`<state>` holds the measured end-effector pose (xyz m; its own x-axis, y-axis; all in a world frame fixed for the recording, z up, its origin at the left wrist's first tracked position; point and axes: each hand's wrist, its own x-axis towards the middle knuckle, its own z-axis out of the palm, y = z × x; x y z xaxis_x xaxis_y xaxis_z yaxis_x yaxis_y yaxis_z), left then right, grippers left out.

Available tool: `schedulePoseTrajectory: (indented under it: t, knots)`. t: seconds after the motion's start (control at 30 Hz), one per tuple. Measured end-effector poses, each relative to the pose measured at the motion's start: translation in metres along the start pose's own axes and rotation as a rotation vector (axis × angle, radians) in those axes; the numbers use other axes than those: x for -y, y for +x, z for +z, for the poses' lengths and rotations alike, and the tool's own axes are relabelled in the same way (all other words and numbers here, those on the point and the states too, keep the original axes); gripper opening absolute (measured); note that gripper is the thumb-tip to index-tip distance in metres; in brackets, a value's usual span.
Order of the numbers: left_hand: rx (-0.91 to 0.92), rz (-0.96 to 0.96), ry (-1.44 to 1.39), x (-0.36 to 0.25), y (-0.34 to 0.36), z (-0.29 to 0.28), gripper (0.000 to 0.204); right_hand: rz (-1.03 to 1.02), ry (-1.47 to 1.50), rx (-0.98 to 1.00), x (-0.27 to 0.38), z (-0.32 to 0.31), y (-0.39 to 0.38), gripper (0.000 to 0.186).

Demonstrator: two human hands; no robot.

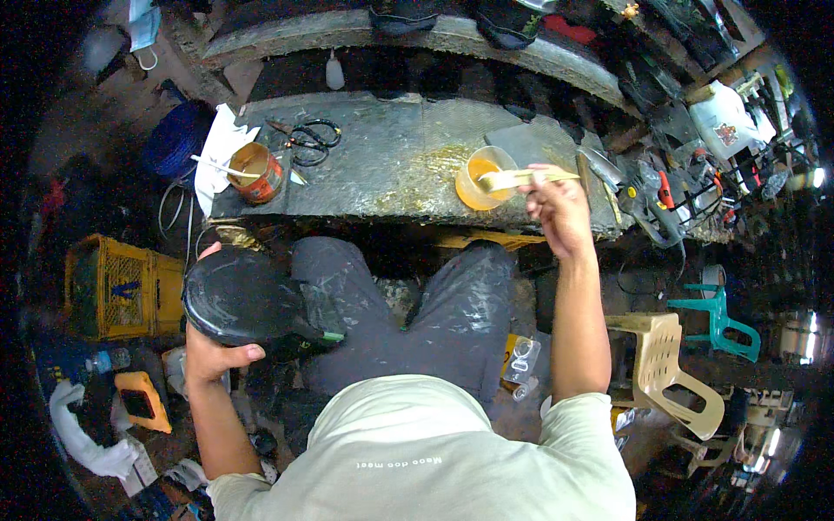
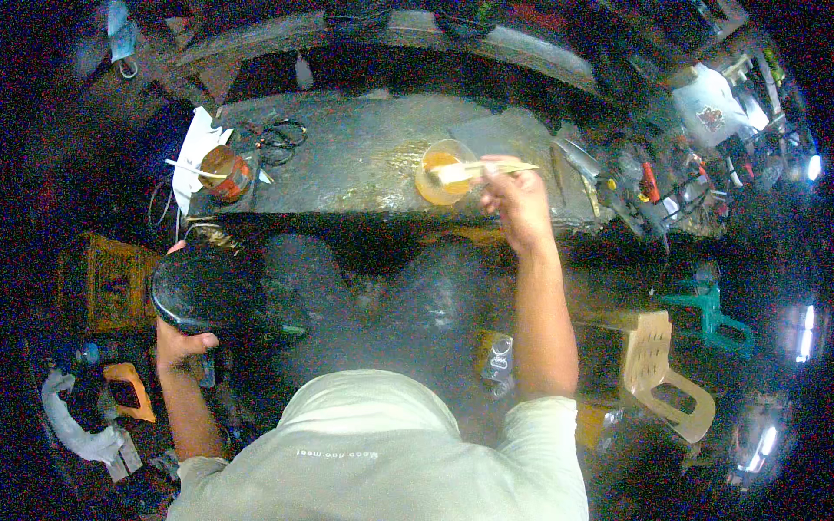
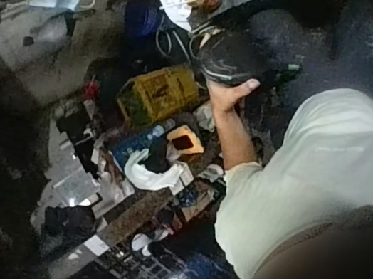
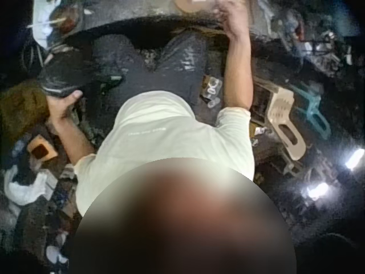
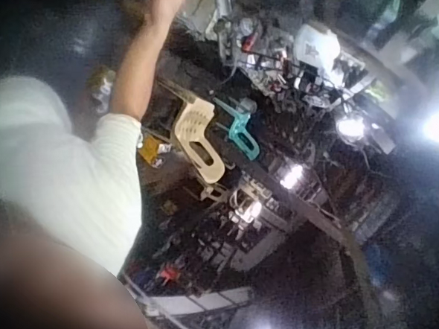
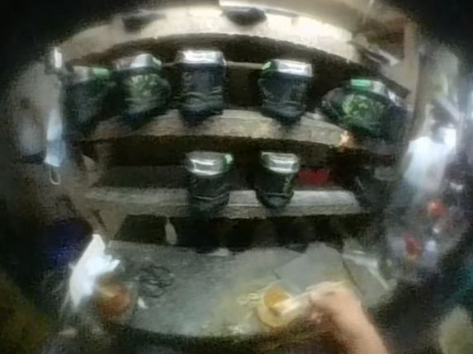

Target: The person sits in a workshop and applies a white substance to a black shoe with green accents using a small brush. They repeatedly dip the brush into a container of liquid and coat the shoe's upper, heel, and sole areas. After finishing, the person places the shoe on a nearby shelf.

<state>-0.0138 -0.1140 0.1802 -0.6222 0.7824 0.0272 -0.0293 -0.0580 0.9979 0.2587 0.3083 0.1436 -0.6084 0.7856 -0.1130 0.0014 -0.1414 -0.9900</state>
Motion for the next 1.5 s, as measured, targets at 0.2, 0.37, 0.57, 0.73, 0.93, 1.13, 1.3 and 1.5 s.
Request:
schedulePoseTrajectory:
  t: [0.2,0.37,0.57,0.73,0.93,1.13,1.3,1.5]
  knots:
    - [0.042,0.323,0.105,0.014,-0.003,0.020,0.147,0.007,0.025,-0.066,-0.005,0.001,-0.001,0.035]
    - [0.059,0.453,0.070,0.040,0.012,0.042,0.152,-0.026,-0.023,-0.066,-0.012,-0.001,-0.001,0.035]
    - [-0.016,0.534,-0.065,0.055,0.023,0.077,0.147,0.098,0.027,-0.092,0.009,0.021,-0.029,0.033]
    - [0.148,0.703,-0.019,0.051,0.035,0.086,0.083,-0.212,0.338,0.085,0.045,0.077,-0.101,0.031]
    - [0.163,0.357,-0.352,0.061,0.034,0.086,0.050,-0.322,0.090,0.107,0.053,0.131,-0.157,0.031]
    - [0.233,0.582,-0.110,0.067,0.029,0.082,0.049,-0.629,-0.003,0.158,0.055,0.147,-0.150,0.020]
    - [0.253,0.616,-0.074,0.068,0.028,0.079,0.052,-0.861,0.039,0.362,0.062,0.147,-0.152,0.022]
    - [0.332,0.671,-0.074,0.068,0.029,0.075,0.057,-0.854,-0.009,0.311,0.066,0.144,-0.153,0.020]
